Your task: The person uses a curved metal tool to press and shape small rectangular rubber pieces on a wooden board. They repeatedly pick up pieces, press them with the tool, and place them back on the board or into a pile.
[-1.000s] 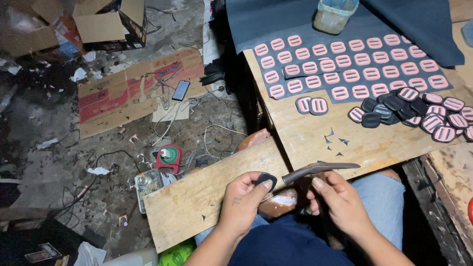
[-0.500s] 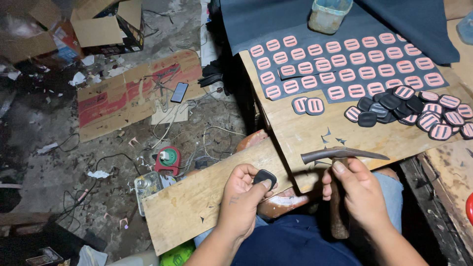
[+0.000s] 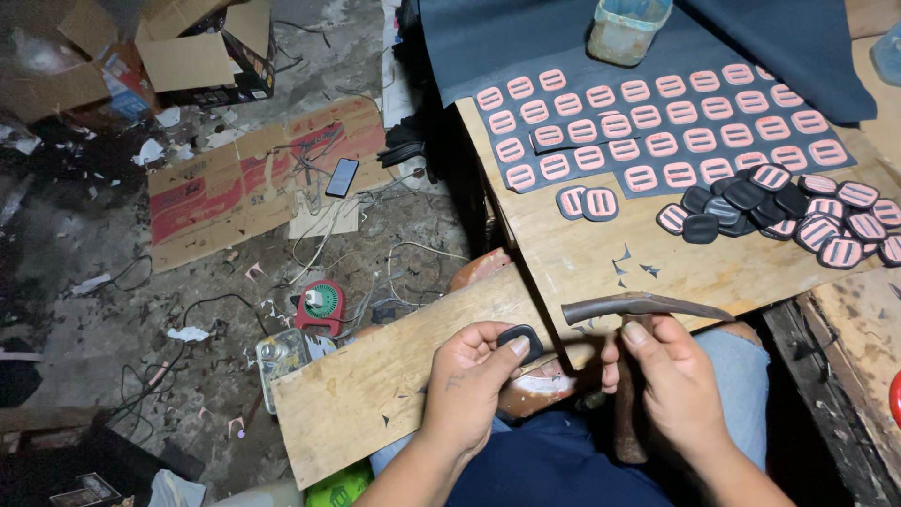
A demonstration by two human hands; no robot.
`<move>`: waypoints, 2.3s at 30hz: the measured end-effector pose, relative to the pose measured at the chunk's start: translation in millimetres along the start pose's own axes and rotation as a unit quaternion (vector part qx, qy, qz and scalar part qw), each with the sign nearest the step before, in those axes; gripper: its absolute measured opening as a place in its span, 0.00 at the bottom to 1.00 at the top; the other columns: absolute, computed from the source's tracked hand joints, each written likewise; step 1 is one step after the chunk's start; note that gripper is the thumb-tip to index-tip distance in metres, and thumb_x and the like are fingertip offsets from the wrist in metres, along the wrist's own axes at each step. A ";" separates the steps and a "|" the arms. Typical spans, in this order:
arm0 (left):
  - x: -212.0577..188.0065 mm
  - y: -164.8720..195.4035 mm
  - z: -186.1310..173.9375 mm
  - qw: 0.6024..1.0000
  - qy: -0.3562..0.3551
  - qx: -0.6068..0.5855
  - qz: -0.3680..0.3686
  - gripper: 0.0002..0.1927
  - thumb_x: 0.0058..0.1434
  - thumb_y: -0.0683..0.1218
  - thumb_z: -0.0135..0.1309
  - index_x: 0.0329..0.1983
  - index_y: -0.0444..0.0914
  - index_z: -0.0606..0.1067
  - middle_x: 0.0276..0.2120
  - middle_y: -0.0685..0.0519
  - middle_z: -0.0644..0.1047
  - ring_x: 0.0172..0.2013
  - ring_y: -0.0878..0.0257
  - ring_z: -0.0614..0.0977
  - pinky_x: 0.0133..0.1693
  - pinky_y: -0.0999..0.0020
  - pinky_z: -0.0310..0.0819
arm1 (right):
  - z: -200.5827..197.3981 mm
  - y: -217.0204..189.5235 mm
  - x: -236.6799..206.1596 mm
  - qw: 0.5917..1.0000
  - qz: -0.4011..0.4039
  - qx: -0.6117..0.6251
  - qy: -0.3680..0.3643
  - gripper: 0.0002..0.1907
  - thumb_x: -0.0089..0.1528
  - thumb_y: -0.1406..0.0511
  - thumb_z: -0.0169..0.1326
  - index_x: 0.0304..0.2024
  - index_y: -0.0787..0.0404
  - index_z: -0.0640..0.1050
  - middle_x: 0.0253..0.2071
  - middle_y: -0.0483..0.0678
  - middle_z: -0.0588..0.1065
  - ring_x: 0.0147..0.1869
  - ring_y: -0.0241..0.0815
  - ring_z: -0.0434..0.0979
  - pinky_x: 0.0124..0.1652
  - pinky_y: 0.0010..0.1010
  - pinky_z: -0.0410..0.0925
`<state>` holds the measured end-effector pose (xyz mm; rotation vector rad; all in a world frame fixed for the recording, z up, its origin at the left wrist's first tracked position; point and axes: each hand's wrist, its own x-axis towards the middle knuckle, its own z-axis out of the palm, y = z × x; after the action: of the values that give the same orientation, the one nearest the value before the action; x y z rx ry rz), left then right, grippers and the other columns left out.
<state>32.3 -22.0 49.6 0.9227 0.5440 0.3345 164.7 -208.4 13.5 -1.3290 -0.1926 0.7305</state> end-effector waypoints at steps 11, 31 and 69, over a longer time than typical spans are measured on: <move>-5.0 -0.3 -0.9 0.999 -0.032 0.020 -0.030 0.06 0.63 0.36 0.57 0.42 0.29 0.76 0.34 0.49 0.81 0.34 0.68 0.80 0.41 0.73 0.76 | -8.7 5.8 3.2 0.997 0.036 -0.064 -0.037 0.11 0.66 0.64 0.51 0.43 0.68 0.75 0.29 0.52 0.77 0.26 0.39 0.74 0.28 0.32 0.69; -13.6 0.8 3.2 0.995 -0.072 -0.063 -0.038 0.07 0.62 0.35 0.56 0.43 0.32 0.73 0.35 0.49 0.80 0.35 0.65 0.81 0.43 0.70 0.78 | -9.6 -11.1 -13.9 0.997 -0.050 -0.049 -0.040 0.17 0.66 0.68 0.50 0.56 0.68 0.76 0.35 0.51 0.78 0.33 0.38 0.77 0.33 0.32 0.73; -2.6 -3.4 17.2 0.991 0.061 -0.112 0.046 0.11 0.63 0.34 0.56 0.44 0.33 0.67 0.35 0.46 0.78 0.35 0.62 0.83 0.40 0.65 0.82 | -4.8 18.9 -19.7 0.987 -0.137 -0.074 0.029 0.13 0.70 0.65 0.50 0.44 0.72 0.77 0.33 0.51 0.78 0.35 0.38 0.77 0.38 0.30 0.72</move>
<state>40.3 -36.6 56.0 0.7150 0.5645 0.5263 145.1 -222.7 0.1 -1.4273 -0.3806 0.4523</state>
